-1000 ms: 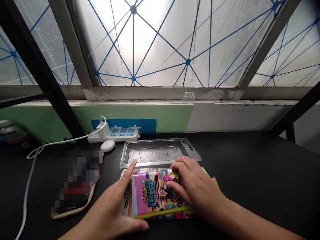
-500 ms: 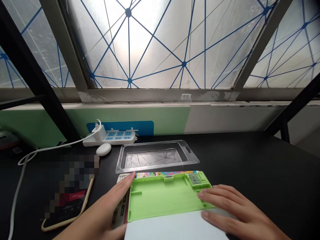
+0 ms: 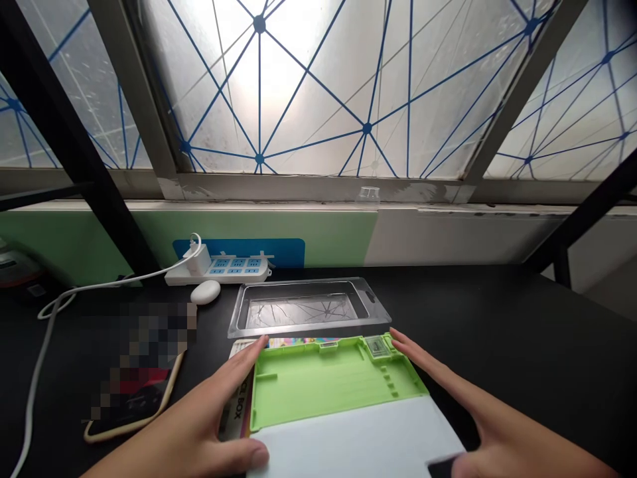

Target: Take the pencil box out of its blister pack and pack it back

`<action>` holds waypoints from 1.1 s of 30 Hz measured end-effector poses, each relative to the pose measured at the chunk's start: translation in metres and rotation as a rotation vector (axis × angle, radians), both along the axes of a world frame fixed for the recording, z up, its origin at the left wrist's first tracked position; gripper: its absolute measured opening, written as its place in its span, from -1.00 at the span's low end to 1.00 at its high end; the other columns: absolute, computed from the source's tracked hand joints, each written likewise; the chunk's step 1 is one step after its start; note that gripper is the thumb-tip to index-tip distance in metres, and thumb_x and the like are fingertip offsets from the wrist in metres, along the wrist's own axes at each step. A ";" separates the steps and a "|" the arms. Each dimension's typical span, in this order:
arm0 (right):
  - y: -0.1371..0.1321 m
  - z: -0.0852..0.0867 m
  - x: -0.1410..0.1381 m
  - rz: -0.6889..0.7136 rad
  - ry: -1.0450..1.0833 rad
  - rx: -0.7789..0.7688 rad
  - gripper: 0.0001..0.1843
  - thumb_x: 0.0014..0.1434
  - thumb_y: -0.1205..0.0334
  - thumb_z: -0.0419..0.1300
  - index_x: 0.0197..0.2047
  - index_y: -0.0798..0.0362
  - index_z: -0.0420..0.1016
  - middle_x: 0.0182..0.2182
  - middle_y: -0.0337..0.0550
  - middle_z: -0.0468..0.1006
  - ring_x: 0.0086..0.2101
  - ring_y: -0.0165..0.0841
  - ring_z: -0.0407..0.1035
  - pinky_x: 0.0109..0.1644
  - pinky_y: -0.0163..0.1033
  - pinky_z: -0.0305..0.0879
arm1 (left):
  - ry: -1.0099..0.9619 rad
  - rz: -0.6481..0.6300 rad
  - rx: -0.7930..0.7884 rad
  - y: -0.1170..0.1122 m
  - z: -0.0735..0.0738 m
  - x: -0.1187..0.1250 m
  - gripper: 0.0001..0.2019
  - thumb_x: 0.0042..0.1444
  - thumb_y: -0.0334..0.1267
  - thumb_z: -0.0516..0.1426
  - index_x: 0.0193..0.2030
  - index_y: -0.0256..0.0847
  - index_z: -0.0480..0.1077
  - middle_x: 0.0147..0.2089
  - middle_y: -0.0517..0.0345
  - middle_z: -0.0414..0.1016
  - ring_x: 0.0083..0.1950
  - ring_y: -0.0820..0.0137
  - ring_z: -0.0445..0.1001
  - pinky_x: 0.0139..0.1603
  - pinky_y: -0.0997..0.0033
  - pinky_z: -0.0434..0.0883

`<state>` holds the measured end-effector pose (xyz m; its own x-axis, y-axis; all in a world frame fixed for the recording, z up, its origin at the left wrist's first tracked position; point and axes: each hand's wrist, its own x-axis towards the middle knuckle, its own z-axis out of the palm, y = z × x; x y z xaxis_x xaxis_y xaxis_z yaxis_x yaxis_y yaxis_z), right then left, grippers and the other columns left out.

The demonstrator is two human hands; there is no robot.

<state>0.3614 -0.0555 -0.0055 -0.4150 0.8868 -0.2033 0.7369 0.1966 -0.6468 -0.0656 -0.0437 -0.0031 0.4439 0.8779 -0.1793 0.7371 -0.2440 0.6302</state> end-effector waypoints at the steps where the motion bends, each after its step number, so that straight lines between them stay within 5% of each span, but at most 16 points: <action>1: 0.003 0.003 -0.002 0.005 -0.018 -0.013 0.43 -0.21 -0.11 0.54 0.48 -0.34 -0.35 0.48 -0.26 -0.28 0.38 0.10 -0.27 0.38 0.12 -0.20 | 0.006 -0.004 0.001 0.000 0.001 0.000 -0.03 0.12 0.04 0.26 0.51 0.12 -0.26 0.52 0.24 -0.22 0.48 0.02 -0.08 0.36 -0.07 0.00; 12: 0.016 -0.010 0.002 0.033 0.075 0.149 0.20 -0.22 -0.10 0.53 0.43 -0.27 0.07 0.47 -0.13 -0.07 0.37 0.12 -0.10 0.39 0.15 -0.06 | -0.186 0.058 -0.089 -0.002 0.003 -0.006 -0.32 0.34 0.22 -0.13 0.51 0.14 -0.22 0.54 0.36 -0.22 0.53 0.11 -0.20 0.44 -0.07 -0.17; 17: 0.021 -0.009 -0.004 0.033 0.230 0.272 -0.23 0.05 -0.24 0.31 0.27 -0.14 0.36 0.37 0.01 0.22 0.29 0.14 0.15 0.33 0.18 0.12 | -0.402 -0.007 -0.074 0.005 -0.001 -0.001 -0.16 0.25 0.38 -0.35 0.53 -0.05 -0.19 0.51 0.05 -0.03 0.50 0.03 -0.04 0.44 -0.12 -0.09; 21: 0.026 -0.011 -0.011 -0.078 0.252 0.325 -0.46 0.28 -0.18 0.08 0.22 -0.12 0.37 0.23 0.03 0.42 0.19 0.06 0.32 0.21 0.12 0.32 | -0.418 -0.004 -0.054 0.008 0.002 0.003 -0.01 0.10 0.46 -0.52 0.53 -0.10 -0.22 0.48 -0.06 0.07 0.45 0.02 0.09 0.42 -0.10 0.04; 24: 0.025 -0.016 -0.013 -0.029 0.209 0.347 -0.27 0.17 -0.15 0.25 0.33 -0.12 0.20 0.27 0.04 0.33 0.23 0.06 0.25 0.26 0.11 0.27 | -0.371 0.016 -0.077 0.006 0.003 0.001 -0.05 0.13 0.48 -0.42 0.53 -0.04 -0.29 0.48 -0.02 0.07 0.46 0.05 0.08 0.43 -0.07 0.02; 27: 0.023 -0.019 -0.014 -0.026 0.115 0.331 -0.06 0.06 -0.01 0.38 0.41 -0.12 0.04 0.35 0.06 0.20 0.30 0.06 0.14 0.34 0.11 0.16 | -0.300 -0.002 -0.056 0.001 -0.002 -0.001 -0.13 0.22 0.38 -0.11 0.53 0.06 -0.34 0.53 0.07 -0.10 0.49 0.07 -0.03 0.44 -0.04 -0.02; 30: 0.021 -0.020 -0.015 -0.024 0.084 0.319 -0.13 0.11 0.06 0.35 0.40 -0.13 0.05 0.37 0.05 0.16 0.31 0.02 0.13 0.36 0.10 0.12 | -0.168 -0.016 0.074 -0.005 -0.009 0.002 -0.02 0.18 0.18 0.17 0.52 0.12 -0.39 0.55 0.14 -0.22 0.51 0.04 -0.08 0.43 -0.02 0.05; 33: 0.017 -0.019 -0.015 -0.034 0.128 0.318 -0.19 0.10 0.05 0.37 0.35 -0.12 0.16 0.35 0.05 0.21 0.30 0.03 0.15 0.35 0.07 0.15 | -0.093 -0.026 0.233 -0.010 -0.013 0.005 0.03 0.13 -0.04 0.26 0.51 0.16 -0.39 0.54 0.14 -0.09 0.47 0.01 0.05 0.39 0.02 0.19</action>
<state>0.3460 -0.0389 -0.0248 -0.3882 0.9113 0.1374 0.6635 0.3799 -0.6446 -0.0603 -0.0542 -0.0158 0.4717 0.8791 0.0689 0.6704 -0.4083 0.6195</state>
